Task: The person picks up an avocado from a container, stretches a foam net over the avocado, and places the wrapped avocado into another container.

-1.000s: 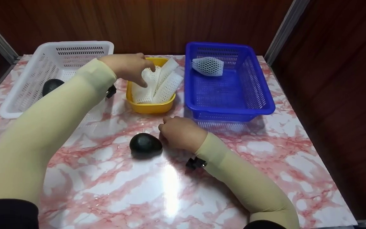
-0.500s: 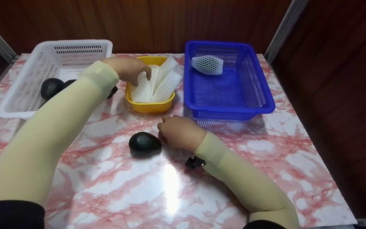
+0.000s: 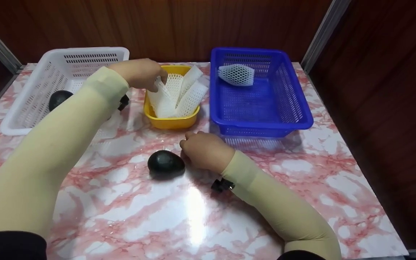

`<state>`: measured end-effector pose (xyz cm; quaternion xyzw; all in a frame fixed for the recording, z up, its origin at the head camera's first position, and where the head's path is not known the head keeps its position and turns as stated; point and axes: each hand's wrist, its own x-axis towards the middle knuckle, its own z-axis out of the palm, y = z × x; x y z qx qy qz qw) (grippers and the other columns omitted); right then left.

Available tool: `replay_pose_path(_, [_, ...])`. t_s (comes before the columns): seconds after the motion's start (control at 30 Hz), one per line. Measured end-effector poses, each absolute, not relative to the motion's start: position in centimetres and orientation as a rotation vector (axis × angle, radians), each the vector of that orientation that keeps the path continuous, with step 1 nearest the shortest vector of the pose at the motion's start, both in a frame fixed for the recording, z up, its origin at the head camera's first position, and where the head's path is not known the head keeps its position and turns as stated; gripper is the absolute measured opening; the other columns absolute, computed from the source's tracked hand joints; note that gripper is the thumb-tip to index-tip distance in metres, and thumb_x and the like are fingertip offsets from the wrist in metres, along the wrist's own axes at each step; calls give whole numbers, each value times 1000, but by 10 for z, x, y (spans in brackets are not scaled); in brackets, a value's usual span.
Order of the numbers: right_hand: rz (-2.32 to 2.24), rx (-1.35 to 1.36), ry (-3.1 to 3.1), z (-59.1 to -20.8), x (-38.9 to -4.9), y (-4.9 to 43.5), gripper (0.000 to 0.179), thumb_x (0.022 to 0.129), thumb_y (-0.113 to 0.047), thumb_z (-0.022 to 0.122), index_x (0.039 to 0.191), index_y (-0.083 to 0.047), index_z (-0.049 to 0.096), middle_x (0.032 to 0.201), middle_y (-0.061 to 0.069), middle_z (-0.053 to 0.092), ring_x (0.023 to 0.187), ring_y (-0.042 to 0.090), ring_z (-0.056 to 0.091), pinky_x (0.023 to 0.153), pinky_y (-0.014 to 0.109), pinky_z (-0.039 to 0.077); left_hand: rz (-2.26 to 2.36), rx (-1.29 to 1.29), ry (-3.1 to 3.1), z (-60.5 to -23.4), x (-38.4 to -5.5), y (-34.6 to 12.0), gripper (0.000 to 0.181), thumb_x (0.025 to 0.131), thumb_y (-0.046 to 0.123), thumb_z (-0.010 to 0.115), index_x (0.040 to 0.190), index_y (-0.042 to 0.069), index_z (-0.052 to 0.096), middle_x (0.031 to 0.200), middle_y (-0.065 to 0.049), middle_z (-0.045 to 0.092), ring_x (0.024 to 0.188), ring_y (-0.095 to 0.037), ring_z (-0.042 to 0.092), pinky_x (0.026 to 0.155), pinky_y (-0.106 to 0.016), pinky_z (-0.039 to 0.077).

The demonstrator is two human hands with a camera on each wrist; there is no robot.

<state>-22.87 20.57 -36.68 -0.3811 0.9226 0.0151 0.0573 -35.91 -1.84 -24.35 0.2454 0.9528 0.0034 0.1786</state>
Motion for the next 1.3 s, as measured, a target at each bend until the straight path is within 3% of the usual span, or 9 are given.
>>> replay_pose_path(0.3, [43, -1207, 2815, -368, -230, 207, 15, 92, -9, 78, 106, -11, 72, 107, 10, 69, 88, 33, 70, 73, 46, 61, 125, 820, 2794, -229, -351, -36, 45, 105, 6, 63, 149, 8, 65, 153, -17, 65, 131, -33, 62, 119, -48, 53])
replay_pose_path(0.57, [54, -1185, 2800, -367, -232, 204, 20, 92, -7, 80, 111, -11, 72, 112, 10, 69, 91, 31, 71, 78, 44, 63, 327, 872, 2958, -227, -302, -64, 31, 104, 13, 70, 135, 6, 69, 134, -17, 62, 119, -31, 62, 110, -48, 57])
replay_pose_path(0.83, [50, -1212, 2800, -362, -233, 204, 20, 91, -9, 81, 109, -10, 72, 109, 10, 68, 89, 32, 70, 78, 45, 61, 434, 1024, 3081, -253, -240, -88, 20, 98, 10, 76, 116, 7, 67, 119, -12, 62, 106, -30, 63, 99, -48, 60])
replay_pose_path(1.0, [62, -1227, 2801, -362, -234, 205, 18, 90, -10, 80, 105, -9, 70, 106, 10, 66, 86, 31, 70, 76, 45, 61, 442, 1175, 3182, -278, -215, -104, 22, 92, 6, 80, 106, 7, 63, 105, -12, 62, 92, -33, 65, 84, -47, 60])
replay_pose_path(1.17, [43, -1251, 2807, -363, -235, 205, 18, 89, -8, 80, 103, -9, 71, 104, 10, 66, 86, 32, 69, 77, 45, 60, 311, 1055, 3127, -298, -203, -112, 22, 86, 3, 78, 100, 5, 62, 97, -15, 61, 88, -37, 62, 80, -51, 55])
replay_pose_path(1.3, [41, -1243, 2791, -362, -235, 204, 18, 91, -8, 80, 107, -8, 72, 106, 12, 67, 89, 34, 69, 79, 47, 60, 118, 992, 3092, -310, -196, -111, 21, 86, 2, 79, 104, 2, 67, 97, -17, 63, 89, -39, 64, 81, -52, 57])
